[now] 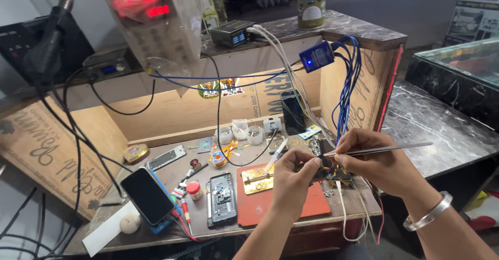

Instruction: The person sits at a repair workbench and uses a long pointed tool to work on a small circuit board with attached wires, holding the board steady with one hand while applying the tool to its components. They reposition the board and continue working on it throughout the clip.

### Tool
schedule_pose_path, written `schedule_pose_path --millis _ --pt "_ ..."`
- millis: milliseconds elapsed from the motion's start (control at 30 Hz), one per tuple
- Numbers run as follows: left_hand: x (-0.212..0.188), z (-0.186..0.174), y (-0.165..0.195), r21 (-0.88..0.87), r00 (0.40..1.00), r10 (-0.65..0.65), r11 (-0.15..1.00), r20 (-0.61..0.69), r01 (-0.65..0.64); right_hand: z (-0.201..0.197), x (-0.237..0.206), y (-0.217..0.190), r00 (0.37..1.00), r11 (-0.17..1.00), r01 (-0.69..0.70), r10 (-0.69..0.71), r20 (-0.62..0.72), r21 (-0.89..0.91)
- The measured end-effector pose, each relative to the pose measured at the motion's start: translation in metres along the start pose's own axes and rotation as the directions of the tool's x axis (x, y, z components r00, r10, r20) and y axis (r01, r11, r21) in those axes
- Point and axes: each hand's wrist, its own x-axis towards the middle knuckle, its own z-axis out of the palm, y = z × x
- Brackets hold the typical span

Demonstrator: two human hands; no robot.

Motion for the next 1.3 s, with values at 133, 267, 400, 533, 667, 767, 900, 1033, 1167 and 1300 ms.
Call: schedule_pose_path --millis 133,267,400,533,667,767,900,1033,1167,1300 --pt "-0.005 -0.002 0.002 -0.053 0.999 0.042 0.998 0.033 -0.040 0.003 -0.003 0.000 1.000 1.000 0.003 -0.003 0.005 -0.014" --pt "-0.011 -0.001 0.003 -0.086 0.999 0.033 0.996 0.005 -0.033 0.006 -0.005 -0.002 0.999 0.998 0.046 -0.045 0.022 -0.044" --pt "-0.017 0.003 0.004 -0.095 0.999 0.034 0.995 -0.011 -0.034 0.005 -0.009 -0.001 0.999 0.997 0.047 -0.046 0.027 -0.062" --pt "-0.020 0.008 0.000 -0.089 0.999 0.031 0.996 -0.019 -0.033 0.001 -0.010 0.003 0.998 0.999 0.043 -0.042 0.044 -0.020" --pt "-0.022 0.008 -0.006 -0.068 0.998 0.059 0.996 -0.033 -0.061 -0.002 -0.011 0.007 0.998 0.999 0.050 -0.049 0.046 -0.013" --pt "-0.023 0.006 -0.010 -0.057 0.997 0.068 0.996 -0.034 -0.070 -0.003 -0.014 0.010 0.997 0.995 0.075 -0.073 0.037 -0.059" --pt "-0.024 0.007 -0.012 -0.057 0.995 0.090 0.994 -0.033 -0.092 -0.003 -0.015 0.013 0.996 0.996 0.083 -0.082 0.041 -0.030" --pt "-0.023 0.008 -0.013 -0.071 0.997 0.067 0.995 -0.030 -0.069 -0.004 -0.014 0.014 0.991 0.991 0.132 -0.131 0.037 -0.038" --pt "-0.011 0.002 -0.015 -0.071 0.997 0.070 0.995 -0.032 -0.073 -0.005 -0.009 0.013 0.993 0.993 0.115 -0.115 0.027 -0.004" --pt "0.001 -0.002 -0.023 -0.066 0.993 0.109 0.992 0.038 -0.107 -0.009 -0.011 0.013 0.986 0.986 0.166 -0.166 0.019 -0.005"
